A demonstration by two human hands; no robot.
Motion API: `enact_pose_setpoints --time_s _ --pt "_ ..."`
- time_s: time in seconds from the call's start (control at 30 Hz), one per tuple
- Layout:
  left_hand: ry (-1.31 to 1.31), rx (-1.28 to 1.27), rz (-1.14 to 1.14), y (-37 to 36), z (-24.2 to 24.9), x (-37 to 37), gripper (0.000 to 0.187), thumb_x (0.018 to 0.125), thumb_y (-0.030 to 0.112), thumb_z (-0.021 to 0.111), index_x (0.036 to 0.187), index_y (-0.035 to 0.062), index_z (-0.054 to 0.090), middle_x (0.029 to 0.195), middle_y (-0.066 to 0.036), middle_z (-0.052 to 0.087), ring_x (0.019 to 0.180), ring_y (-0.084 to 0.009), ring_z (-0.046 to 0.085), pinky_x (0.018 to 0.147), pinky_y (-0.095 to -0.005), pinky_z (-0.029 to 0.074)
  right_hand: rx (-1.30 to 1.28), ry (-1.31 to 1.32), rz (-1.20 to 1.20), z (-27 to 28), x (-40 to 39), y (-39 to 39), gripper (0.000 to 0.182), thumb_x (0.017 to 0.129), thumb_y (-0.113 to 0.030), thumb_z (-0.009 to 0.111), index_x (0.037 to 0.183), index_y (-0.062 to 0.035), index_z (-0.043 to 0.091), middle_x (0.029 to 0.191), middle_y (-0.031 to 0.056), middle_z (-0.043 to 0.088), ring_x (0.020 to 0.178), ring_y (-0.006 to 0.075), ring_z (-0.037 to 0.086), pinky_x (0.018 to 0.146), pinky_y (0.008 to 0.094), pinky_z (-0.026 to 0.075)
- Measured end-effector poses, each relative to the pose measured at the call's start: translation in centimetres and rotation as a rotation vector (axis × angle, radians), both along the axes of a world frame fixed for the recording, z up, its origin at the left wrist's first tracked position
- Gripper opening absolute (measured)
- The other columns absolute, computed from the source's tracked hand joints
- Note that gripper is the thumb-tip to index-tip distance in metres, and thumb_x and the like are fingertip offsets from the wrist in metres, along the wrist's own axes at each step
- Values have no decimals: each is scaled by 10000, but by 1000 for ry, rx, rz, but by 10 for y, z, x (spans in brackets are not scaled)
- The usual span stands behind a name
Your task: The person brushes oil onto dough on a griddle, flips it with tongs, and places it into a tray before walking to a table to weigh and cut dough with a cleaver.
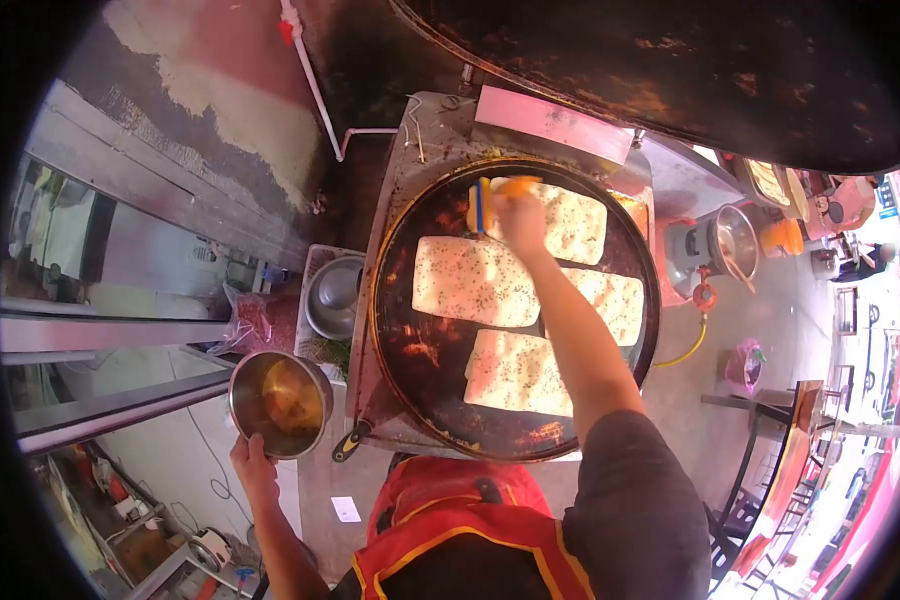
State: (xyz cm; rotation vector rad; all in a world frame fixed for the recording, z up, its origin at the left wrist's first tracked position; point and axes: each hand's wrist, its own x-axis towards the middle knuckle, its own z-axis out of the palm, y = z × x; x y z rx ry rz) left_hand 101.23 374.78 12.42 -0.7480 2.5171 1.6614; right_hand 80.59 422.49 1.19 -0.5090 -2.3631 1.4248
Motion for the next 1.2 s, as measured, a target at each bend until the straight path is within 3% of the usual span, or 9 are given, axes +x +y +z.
enact_pose_setpoints --time_s 0.07,0.27,0.37,0.57,0.73,0.87,0.93,1.1,1.2 --pt "1 66 30 -5 -12 -1 185 850 135 454 785 2 565 554 -8 473 409 -61 383 337 -229 258 -405 -54 -198 1 43 56 226 850 -242 590 767 -32 600 618 10 543 519 88 496 480 242 418" --pt "-56 91 27 -8 -11 -10 170 853 127 462 789 4 561 560 -10 475 411 -63 389 337 -227 265 200 89 -447 32 166 156 202 867 -212 559 854 -21 625 647 74 604 553 185 591 486 329 433" --pt "-7 51 -18 -18 -22 -10 169 863 131 465 803 7 562 554 -9 473 408 -64 389 329 -227 261 543 -120 -348 35 154 119 191 845 -234 584 845 -43 592 705 175 606 634 338 599 576 416 464" --pt "-86 36 -37 -19 2 -9 173 877 135 461 825 8 566 546 -6 472 402 -64 386 340 -222 270 947 5 271 24 93 -126 266 767 -106 539 1031 -75 549 953 111 622 828 299 624 661 374 513" --pt "-65 33 -20 -32 -1 -1 188 873 130 455 854 -3 586 562 -10 482 412 -67 399 354 -223 290 436 204 161 51 69 -174 171 805 -156 590 937 -49 611 823 128 646 722 282 624 628 359 513" --pt "-48 64 -55 -44 -9 1 190 868 127 458 861 -7 593 579 -12 491 434 -74 418 376 -234 319 -140 -195 -249 -66 58 -31 240 834 -189 581 772 41 607 659 104 619 522 180 597 450 274 460" --pt "-29 11 -94 -47 -11 -2 185 870 127 459 855 -4 589 582 -12 492 442 -76 424 386 -239 327 -460 40 -475 -32 108 19 276 806 -222 580 671 18 590 561 63 559 457 122 532 398 242 406" --pt "-36 -7 -98 -57 -23 -5 168 876 125 466 849 5 581 588 -13 495 437 -76 416 384 -244 314 618 -104 -336 41 166 17 208 811 -234 581 781 -33 628 653 143 625 593 325 607 571 420 479" --pt "-68 -29 -113 -51 -13 -8 159 876 124 472 836 13 579 591 -10 492 424 -75 401 373 -243 302 762 -446 19 25 147 -93 263 746 -196 628 973 -67 596 926 154 632 815 303 615 619 415 488"
